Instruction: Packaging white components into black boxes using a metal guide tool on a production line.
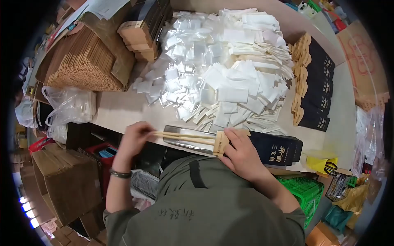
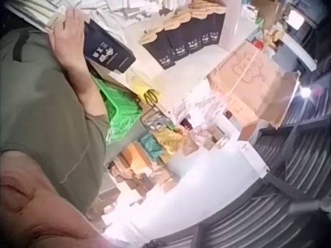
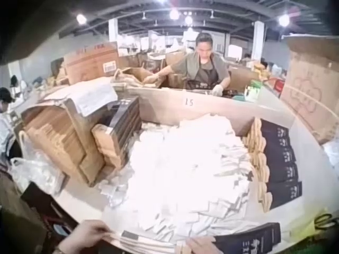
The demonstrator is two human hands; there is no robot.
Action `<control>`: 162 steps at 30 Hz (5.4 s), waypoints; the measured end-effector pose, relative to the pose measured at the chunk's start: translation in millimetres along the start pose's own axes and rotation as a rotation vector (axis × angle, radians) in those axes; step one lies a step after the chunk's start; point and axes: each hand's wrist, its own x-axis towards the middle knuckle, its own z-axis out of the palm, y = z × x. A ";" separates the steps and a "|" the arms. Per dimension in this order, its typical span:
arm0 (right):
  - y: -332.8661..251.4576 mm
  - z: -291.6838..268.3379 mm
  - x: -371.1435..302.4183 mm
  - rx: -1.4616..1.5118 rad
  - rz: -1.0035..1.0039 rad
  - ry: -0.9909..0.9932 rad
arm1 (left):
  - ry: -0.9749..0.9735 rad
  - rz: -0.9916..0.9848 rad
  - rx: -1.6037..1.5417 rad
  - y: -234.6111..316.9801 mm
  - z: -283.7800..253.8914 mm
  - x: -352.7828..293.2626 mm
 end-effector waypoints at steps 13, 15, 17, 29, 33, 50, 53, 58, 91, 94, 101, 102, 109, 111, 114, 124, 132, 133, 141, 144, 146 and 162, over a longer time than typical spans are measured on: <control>-6.2 16.8 16.1 -0.111 0.023 -0.004 | -0.193 0.123 -0.107 95.5 127.7 -1.1; -5.5 9.2 12.6 -0.123 0.009 0.008 | -0.196 0.193 -0.111 98.5 120.4 -13.1; -6.1 -3.9 11.4 -0.037 -0.019 0.042 | -0.010 0.495 0.366 103.4 96.7 -12.3; 82.8 -106.4 -42.3 -0.252 0.227 -0.028 | -0.239 0.067 0.227 92.1 73.9 -3.9; 52.5 -33.1 -33.2 -0.073 -0.064 -0.141 | -0.766 0.405 0.006 136.9 128.8 -5.2; 9.9 -10.2 10.2 0.072 0.627 -0.062 | -0.133 0.339 0.565 73.1 81.9 -13.7; -13.0 15.6 22.2 0.120 0.412 -0.024 | -0.315 0.450 0.603 83.7 88.1 1.7; 34.1 -30.4 34.1 0.086 0.464 -0.050 | 0.153 0.621 0.524 59.9 46.1 32.2; -4.4 33.3 82.1 0.053 -0.104 -0.099 | 1.119 0.548 0.838 156.7 -159.5 75.2; -17.7 47.8 63.3 -0.061 -0.117 0.034 | 0.762 0.153 0.920 148.0 -206.5 89.9; -22.2 73.9 56.9 0.035 -0.061 0.139 | 0.777 0.249 1.026 128.8 -203.5 93.4; -26.0 70.1 56.4 0.014 -0.093 0.161 | 0.989 0.364 1.047 123.0 -203.8 100.6; -9.0 7.9 23.2 0.004 -0.063 0.189 | 1.104 0.196 -0.214 23.9 -120.0 5.1; -9.9 -6.3 15.1 0.057 -0.017 0.240 | 0.678 0.119 -0.218 -16.0 -76.1 -13.7; -4.6 -15.7 8.8 0.046 0.014 -0.005 | -0.022 0.166 -0.009 18.9 -34.1 -18.7; -8.7 10.5 7.0 0.088 -0.107 -0.043 | -0.025 0.176 0.011 50.5 73.4 -5.6; -13.4 4.3 12.9 -0.065 0.007 -0.059 | 0.071 -0.076 -0.056 70.3 105.7 3.4; -11.7 6.2 14.9 -0.059 -0.019 -0.063 | -0.025 0.019 -0.024 76.1 116.5 4.7; -2.5 -18.2 13.4 0.026 -0.040 0.040 | 0.218 0.613 0.640 104.5 89.7 -8.9; 10.0 -28.3 26.6 -0.068 -0.317 -0.001 | 0.011 0.667 0.771 92.3 101.2 1.4; 66.9 -66.7 19.8 -0.153 -0.169 0.061 | 0.044 0.408 0.722 96.2 95.1 10.0; 7.4 -33.1 -9.5 -0.084 0.287 0.128 | -0.033 0.043 0.294 100.1 107.7 3.6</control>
